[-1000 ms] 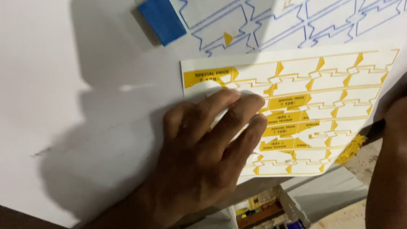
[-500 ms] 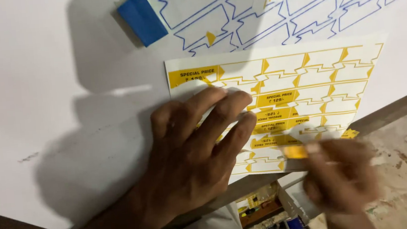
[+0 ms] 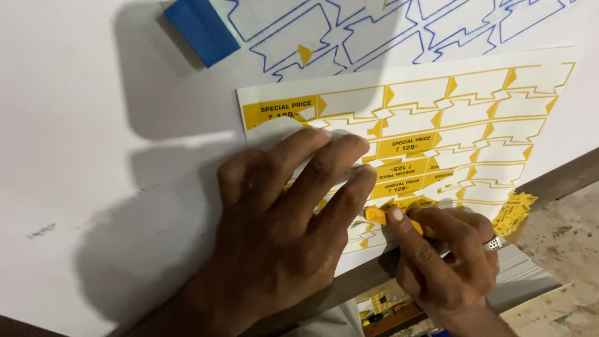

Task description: Use a utility knife to carefully cut out price and product labels from a large printed sheet.

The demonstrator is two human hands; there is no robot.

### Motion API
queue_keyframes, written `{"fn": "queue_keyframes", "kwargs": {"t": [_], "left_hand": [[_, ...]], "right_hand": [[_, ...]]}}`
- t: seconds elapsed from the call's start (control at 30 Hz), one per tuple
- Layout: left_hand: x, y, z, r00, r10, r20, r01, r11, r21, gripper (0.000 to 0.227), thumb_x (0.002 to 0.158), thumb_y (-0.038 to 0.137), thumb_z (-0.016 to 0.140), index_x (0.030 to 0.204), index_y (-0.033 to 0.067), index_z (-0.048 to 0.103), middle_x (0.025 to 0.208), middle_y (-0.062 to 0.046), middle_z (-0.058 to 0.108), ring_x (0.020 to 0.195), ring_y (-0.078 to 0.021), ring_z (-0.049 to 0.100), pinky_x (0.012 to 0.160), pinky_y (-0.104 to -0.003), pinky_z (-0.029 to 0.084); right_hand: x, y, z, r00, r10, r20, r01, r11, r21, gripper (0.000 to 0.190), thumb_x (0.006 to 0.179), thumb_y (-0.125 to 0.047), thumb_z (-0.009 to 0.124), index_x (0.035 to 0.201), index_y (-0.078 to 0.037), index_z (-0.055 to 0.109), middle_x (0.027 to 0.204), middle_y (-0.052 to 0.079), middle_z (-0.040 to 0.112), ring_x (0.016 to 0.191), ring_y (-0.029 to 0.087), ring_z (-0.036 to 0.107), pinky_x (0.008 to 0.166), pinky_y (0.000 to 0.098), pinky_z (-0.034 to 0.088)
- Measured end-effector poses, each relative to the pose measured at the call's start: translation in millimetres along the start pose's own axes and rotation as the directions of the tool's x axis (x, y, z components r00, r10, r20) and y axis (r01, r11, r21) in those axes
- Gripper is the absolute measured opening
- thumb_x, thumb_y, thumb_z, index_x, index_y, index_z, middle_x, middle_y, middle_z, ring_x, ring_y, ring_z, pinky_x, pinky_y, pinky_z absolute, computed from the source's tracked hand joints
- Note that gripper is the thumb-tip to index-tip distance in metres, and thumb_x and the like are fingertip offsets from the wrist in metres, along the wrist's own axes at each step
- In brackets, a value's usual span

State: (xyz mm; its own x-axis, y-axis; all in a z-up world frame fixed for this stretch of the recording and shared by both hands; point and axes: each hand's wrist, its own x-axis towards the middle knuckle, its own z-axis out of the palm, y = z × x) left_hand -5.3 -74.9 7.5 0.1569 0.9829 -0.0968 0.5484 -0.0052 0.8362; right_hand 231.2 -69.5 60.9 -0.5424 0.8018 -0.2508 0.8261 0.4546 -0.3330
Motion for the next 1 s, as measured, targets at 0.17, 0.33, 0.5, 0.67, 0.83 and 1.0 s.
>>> {"fn": "queue_keyframes", "kwargs": {"t": [0.17, 0.33, 0.5, 0.67, 0.83, 1.0], "left_hand": [[1, 0, 0, 1.0, -0.003, 0.001, 0.003, 1.0, 0.003, 0.031, 0.093, 0.011, 0.071, 0.123, 0.0112, 0.065, 0.144, -0.002, 0.057, 0.138, -0.0253, 0.048, 0.104, -0.05, 0.032], [1, -1, -1, 1.0, 0.015, 0.01, -0.015, 1.0, -0.011, 0.035, 0.092, 0.011, 0.072, 0.125, 0.0095, 0.065, 0.147, -0.004, 0.056, 0.139, -0.026, 0.049, 0.103, -0.051, 0.033], [0, -2, -1, 1.0, 0.021, 0.012, -0.021, 1.0, -0.009, 0.033, 0.089, 0.012, 0.073, 0.122, 0.0097, 0.065, 0.146, -0.004, 0.057, 0.138, -0.0264, 0.049, 0.102, -0.051, 0.033], [3, -1, -2, 1.0, 0.012, 0.005, -0.011, 0.998, -0.057, 0.031, 0.087, 0.011, 0.074, 0.117, 0.0088, 0.067, 0.143, -0.005, 0.059, 0.136, -0.0267, 0.051, 0.102, -0.052, 0.032], [4, 0, 0, 0.999, 0.009, -0.032, -0.01, 0.999, -0.036, 0.025, 0.091, 0.012, 0.078, 0.114, 0.0099, 0.07, 0.141, -0.003, 0.061, 0.134, -0.024, 0.055, 0.104, -0.047, 0.033], [7, 2, 0, 0.999, 0.011, -0.03, -0.012, 1.0, -0.014, 0.02, 0.094, 0.014, 0.078, 0.112, 0.0115, 0.071, 0.139, -0.002, 0.062, 0.133, -0.0239, 0.054, 0.105, -0.046, 0.033]], "right_hand": [[-4, 2, 5, 0.998, 0.049, -0.028, -0.049, 0.999, 0.017, 0.044, 0.076, -0.001, 0.074, 0.119, -0.011, 0.077, 0.109, 0.008, 0.068, 0.091, 0.025, 0.062, 0.068, 0.0318, 0.051], [1, -1, 3, 0.999, 0.035, -0.021, -0.034, 0.999, 0.027, 0.04, 0.081, 0.001, 0.076, 0.118, -0.012, 0.077, 0.108, 0.01, 0.066, 0.094, 0.025, 0.063, 0.072, 0.0318, 0.054], [3, 0, 3, 0.999, 0.013, -0.036, -0.011, 0.998, 0.062, 0.038, 0.083, 0.0, 0.081, 0.118, -0.012, 0.076, 0.109, 0.008, 0.066, 0.093, 0.025, 0.063, 0.071, 0.0308, 0.054], [8, 6, -4, 0.999, 0.007, -0.038, -0.003, 0.995, 0.104, 0.036, 0.079, 0.004, 0.079, 0.112, -0.01, 0.077, 0.102, 0.009, 0.07, 0.084, 0.023, 0.065, 0.065, 0.0296, 0.052], [5, 13, -16, 0.99, 0.123, -0.062, -0.116, 0.987, 0.113, 0.03, 0.085, 0.005, 0.072, 0.113, -0.005, 0.076, 0.098, 0.013, 0.071, 0.087, 0.023, 0.069, 0.07, 0.0319, 0.055], [5, 47, -18, 0.969, 0.15, -0.194, -0.153, 0.988, -0.004, 0.024, 0.094, 0.004, 0.069, 0.117, 0.0, 0.075, 0.096, 0.018, 0.071, 0.081, 0.021, 0.068, 0.065, 0.0319, 0.05]]}}
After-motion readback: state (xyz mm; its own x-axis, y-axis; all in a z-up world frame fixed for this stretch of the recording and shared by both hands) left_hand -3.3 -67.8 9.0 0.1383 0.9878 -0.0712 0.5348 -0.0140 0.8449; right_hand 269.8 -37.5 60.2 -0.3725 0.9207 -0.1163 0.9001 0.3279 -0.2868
